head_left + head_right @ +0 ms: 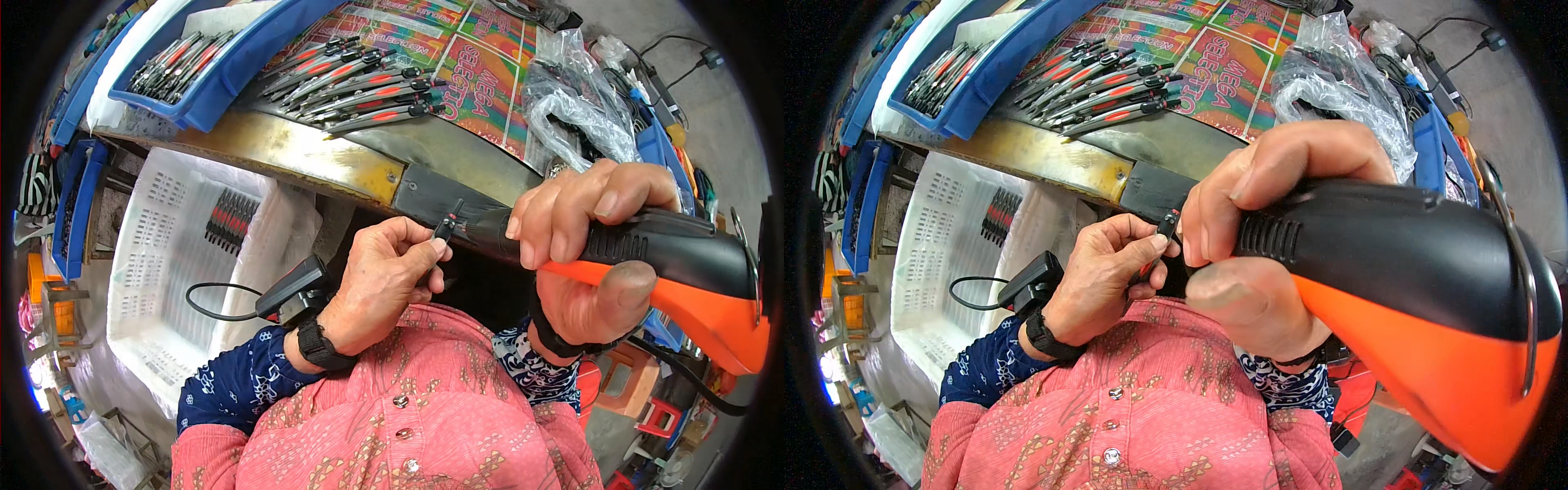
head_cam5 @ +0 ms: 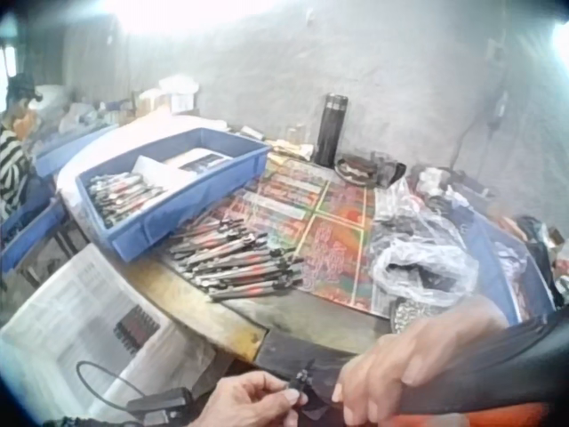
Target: The person uses a hot glue gun to apply glue to the ends of small black handles with red tips, then places each finished handle into a white basket. The person repeats this process for several handles and arranges them in the basket.
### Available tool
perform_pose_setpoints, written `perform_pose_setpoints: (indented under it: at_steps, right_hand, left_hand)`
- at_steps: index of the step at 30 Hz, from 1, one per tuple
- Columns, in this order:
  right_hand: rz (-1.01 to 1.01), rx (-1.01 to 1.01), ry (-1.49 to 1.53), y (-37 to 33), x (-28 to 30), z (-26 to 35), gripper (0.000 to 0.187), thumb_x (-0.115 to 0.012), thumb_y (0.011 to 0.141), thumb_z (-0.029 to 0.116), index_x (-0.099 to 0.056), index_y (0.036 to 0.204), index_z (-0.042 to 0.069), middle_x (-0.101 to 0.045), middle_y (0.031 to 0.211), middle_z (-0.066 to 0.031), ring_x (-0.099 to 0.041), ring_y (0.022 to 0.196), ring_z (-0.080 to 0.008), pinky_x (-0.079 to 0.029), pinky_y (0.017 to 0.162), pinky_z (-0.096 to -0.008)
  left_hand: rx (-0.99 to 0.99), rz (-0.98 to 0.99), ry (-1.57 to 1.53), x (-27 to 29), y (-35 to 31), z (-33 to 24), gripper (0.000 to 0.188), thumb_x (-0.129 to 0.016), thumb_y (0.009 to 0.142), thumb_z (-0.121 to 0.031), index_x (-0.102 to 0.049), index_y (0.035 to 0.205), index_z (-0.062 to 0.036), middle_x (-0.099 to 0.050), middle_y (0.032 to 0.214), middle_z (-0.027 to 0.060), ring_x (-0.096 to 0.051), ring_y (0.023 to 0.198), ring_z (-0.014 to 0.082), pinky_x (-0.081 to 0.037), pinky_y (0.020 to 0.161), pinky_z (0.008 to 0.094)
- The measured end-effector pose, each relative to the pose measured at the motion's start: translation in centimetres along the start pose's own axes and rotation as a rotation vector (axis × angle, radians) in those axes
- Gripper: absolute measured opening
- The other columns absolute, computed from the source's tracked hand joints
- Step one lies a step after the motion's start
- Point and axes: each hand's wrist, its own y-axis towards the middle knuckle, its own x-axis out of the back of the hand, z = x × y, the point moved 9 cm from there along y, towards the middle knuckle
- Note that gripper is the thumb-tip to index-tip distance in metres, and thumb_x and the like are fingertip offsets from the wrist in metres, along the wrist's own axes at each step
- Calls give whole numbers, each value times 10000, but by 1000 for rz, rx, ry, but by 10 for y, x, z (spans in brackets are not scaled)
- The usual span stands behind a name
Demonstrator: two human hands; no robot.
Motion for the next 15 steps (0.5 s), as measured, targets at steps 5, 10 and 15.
perform_pose_setpoints:
  at_steps: [5,10,15]
  right_hand:
    - [49,38,26,1,-1,-2,469,-626,836,463,-421,988,70,-500,725,-43,-534,582,-164,-461,628,-337]
    - [141,94,103,2,-3,-1,469,-628,834,465,-428,991,70,-500,723,-44,-535,581,-166,-462,625,-339]
    - [168,104,78,2,-4,-1,463,-626,836,461,-429,989,70,-499,721,-45,-532,573,-166,-463,619,-339]
  left_hand:
    - [-22,-22,25,-1,0,-1,122,-591,887,-135,-565,874,-16,-609,748,31,-516,566,59,-362,453,178]
    - [-25,-28,42,-2,0,-1,132,-584,891,-152,-568,871,-22,-589,719,16,-506,561,55,-352,458,173]
    - [-28,-42,65,0,1,-1,115,-575,882,-119,-564,856,-7,-584,697,24,-511,552,62,-373,461,187]
